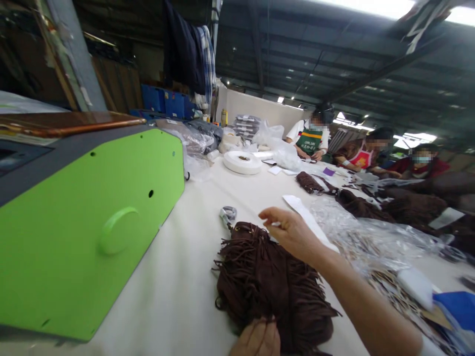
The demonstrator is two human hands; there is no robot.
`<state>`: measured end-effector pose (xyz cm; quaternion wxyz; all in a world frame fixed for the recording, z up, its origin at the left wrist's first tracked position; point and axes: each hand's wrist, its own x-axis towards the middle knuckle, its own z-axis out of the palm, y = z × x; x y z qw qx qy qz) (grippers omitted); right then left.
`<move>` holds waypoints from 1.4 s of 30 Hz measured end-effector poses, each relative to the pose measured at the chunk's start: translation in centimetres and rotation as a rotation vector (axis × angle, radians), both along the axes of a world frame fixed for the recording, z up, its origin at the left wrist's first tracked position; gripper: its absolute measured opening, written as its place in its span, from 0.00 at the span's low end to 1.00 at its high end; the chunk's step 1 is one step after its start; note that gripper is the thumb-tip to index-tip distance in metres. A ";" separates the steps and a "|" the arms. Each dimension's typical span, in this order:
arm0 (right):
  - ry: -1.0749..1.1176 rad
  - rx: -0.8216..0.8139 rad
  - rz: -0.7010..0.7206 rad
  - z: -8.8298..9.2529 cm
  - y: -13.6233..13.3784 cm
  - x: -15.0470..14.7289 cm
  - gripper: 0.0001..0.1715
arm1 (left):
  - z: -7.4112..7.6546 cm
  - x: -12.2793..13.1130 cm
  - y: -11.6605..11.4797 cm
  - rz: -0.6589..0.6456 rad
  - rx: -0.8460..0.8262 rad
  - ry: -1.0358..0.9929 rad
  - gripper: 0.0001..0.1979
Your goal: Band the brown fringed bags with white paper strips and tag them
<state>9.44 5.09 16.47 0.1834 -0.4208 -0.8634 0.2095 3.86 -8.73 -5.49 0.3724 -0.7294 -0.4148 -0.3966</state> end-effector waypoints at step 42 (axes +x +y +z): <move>0.278 -0.267 -0.124 -7.1 0.1 0.1 0.22 | 0.0 -0.1 0.0 -0.018 0.008 -0.035 0.11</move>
